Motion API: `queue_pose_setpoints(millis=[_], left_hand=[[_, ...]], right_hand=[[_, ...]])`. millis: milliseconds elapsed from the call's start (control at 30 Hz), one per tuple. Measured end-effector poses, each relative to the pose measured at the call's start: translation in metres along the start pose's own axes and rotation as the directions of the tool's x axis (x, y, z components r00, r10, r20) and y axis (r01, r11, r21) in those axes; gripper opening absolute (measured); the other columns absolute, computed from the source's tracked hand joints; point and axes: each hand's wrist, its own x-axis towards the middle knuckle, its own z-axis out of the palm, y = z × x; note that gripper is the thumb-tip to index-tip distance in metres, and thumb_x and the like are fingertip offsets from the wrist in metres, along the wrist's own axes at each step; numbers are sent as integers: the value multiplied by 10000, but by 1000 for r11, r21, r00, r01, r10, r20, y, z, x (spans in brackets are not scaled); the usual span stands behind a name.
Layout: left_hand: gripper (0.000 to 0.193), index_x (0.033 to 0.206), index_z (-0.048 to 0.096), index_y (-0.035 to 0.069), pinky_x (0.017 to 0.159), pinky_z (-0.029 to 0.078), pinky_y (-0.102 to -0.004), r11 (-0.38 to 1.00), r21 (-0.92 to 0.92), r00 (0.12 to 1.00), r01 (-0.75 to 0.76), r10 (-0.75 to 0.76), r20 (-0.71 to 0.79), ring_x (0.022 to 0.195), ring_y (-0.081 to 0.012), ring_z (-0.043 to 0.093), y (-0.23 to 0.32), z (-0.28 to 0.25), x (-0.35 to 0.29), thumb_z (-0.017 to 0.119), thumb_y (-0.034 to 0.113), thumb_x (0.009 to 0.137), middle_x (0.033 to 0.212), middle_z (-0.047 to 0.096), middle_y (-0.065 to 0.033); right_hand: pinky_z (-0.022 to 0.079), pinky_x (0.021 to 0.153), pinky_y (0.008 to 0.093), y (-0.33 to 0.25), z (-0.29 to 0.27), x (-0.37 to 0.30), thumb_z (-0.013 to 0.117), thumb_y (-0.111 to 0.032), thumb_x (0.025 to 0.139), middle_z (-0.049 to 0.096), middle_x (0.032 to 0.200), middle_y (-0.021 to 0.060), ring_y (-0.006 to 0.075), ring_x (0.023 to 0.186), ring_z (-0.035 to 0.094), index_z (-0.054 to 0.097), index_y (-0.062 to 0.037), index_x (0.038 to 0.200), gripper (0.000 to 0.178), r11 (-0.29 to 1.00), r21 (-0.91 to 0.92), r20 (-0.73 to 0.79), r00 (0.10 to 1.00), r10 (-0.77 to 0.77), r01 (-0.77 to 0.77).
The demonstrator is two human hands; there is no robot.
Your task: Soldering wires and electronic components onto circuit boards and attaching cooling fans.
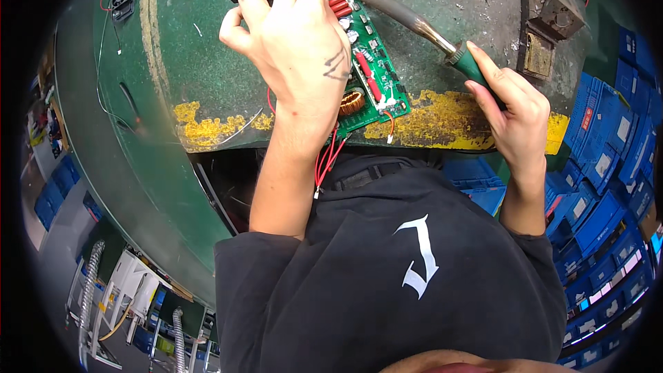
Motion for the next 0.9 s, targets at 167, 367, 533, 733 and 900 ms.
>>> queue_pose_setpoints(millis=[167, 367, 533, 733, 900], left_hand=[[108, 827, 570, 39, 990, 362, -453, 1000, 26, 1000, -15, 15, -3, 1158, -328, 573, 0, 0, 0, 671, 34, 787, 1384, 642, -166], [108, 819, 571, 36, 992, 361, -458, 1000, 0, 1000, 4, -4, 6, 1159, -326, 573, 0, 0, 0, 672, 34, 781, 1382, 643, -167], [108, 810, 572, 35, 991, 363, -459, 1000, -1, 1000, 6, -6, 0, 1159, -324, 575, 0, 1, 0, 675, 34, 778, 1381, 645, -163], [113, 801, 574, 34, 995, 363, -463, 1000, 1, 1000, 10, -10, -16, 1164, -327, 574, 0, 4, -1, 682, 38, 769, 1381, 645, -162], [125, 774, 569, 27, 1006, 357, -472, 997, -59, 999, 48, -49, -8, 1183, -340, 569, 0, 4, -1, 690, 46, 750, 1387, 638, -173]], right_hand=[[471, 621, 305, 1, 0, 0, 805, -39, 826, 551, 734, 97, 199, 618, 518, 703, -62, 1309, 493, 1000, -9, 8, 1000, 3, -3], [471, 625, 304, 3, 2, 0, 809, -40, 821, 538, 728, 95, 197, 621, 517, 703, -67, 1309, 500, 999, -26, 9, 1000, 24, -24], [471, 628, 302, 2, 0, -1, 809, -37, 820, 541, 730, 96, 197, 625, 522, 704, -63, 1306, 498, 999, -37, 15, 999, 29, -28], [475, 632, 303, 1, 0, 0, 809, -34, 819, 555, 740, 100, 201, 626, 531, 705, -49, 1298, 490, 1000, -4, 11, 1000, 11, -11], [475, 632, 302, 1, 2, 0, 809, -38, 823, 553, 738, 101, 197, 624, 531, 709, -42, 1289, 477, 1000, 4, 14, 1000, 14, -14]])
